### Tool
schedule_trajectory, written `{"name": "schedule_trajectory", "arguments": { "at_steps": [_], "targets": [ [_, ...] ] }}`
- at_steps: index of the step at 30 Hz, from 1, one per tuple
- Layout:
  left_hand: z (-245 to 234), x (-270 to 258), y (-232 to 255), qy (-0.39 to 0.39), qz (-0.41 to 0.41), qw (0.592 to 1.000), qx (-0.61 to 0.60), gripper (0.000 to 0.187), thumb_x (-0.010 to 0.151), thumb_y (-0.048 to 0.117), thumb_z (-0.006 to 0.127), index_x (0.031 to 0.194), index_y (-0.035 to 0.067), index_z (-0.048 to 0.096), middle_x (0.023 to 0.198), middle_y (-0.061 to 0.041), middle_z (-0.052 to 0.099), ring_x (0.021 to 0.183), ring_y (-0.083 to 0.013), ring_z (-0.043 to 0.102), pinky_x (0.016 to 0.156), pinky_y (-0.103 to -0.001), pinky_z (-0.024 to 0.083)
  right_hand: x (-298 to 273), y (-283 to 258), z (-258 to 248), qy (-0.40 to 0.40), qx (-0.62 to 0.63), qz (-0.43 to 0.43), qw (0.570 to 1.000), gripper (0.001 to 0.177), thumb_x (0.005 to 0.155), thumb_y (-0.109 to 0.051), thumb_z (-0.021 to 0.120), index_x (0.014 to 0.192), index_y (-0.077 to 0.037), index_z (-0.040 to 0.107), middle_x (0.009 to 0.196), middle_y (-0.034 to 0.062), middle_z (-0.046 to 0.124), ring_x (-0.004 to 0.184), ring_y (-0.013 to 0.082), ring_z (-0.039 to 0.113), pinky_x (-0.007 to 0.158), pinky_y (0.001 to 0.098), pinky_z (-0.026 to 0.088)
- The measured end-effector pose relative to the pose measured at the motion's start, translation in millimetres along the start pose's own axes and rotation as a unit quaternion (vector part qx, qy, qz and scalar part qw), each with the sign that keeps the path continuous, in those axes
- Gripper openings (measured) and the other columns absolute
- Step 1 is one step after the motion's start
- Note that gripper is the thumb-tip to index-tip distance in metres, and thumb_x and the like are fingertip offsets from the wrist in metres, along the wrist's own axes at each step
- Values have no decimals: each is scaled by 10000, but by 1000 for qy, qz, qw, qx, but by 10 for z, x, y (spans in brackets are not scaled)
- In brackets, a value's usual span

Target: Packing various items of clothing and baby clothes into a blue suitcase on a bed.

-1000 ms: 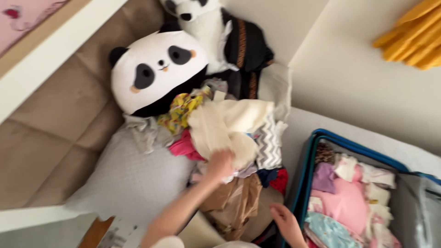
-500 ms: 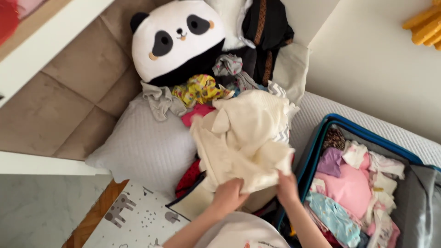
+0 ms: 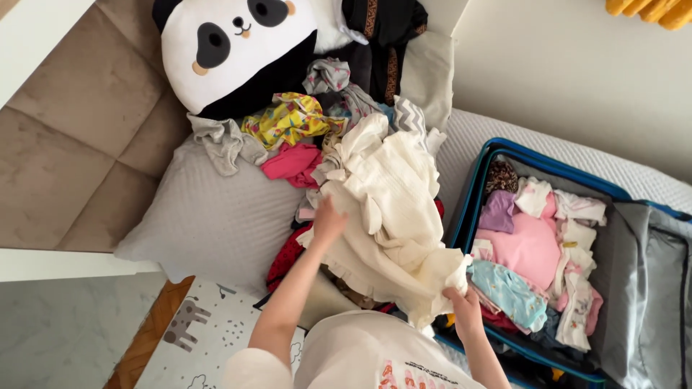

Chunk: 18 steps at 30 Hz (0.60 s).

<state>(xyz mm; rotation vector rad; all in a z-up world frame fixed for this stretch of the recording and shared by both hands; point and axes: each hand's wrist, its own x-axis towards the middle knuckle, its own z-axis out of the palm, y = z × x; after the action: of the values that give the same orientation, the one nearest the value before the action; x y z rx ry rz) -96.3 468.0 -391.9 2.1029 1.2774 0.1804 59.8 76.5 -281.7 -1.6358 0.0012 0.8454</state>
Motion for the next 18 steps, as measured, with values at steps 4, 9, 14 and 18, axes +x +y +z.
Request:
{"name": "schedule_trajectory", "arguments": {
  "at_steps": [4,9,14,18],
  "targets": [
    [-53,421,-219,34,-23,998,36,899,824,276,732,1576,20,311,1579,-231,415,1365,-428,468,1150,-493,393,-72,100,-67,-8,11,4,1000,297,815,7,648,1103,66,684,989,111,730,864,206,689,789,356,529],
    [252,822,-454,-32,-28,998,-55,1110,722,414,854,1552,12,237,1537,-251,379,1443,-420,341,1211,-542,229,-143,131,-191,-88,-114,32,989,307,833,-28,665,1121,66,716,1002,107,776,873,210,707,796,362,546],
    [-93,563,-132,-46,-37,998,-12,701,824,402,798,1371,46,541,1456,-228,498,1340,-417,469,1142,-515,387,-364,-435,24,-178,-406,-25,896,438,856,-166,699,1275,-59,633,1083,115,788,1013,242,727,906,372,554],
    [-547,52,416,-102,111,975,-166,280,870,159,723,1108,14,705,1366,-176,625,1217,-314,625,1069,-442,506,-276,-915,269,-154,-514,-151,830,585,861,-245,723,1388,-102,512,1208,189,690,1143,338,672,948,431,532]
  ]
}}
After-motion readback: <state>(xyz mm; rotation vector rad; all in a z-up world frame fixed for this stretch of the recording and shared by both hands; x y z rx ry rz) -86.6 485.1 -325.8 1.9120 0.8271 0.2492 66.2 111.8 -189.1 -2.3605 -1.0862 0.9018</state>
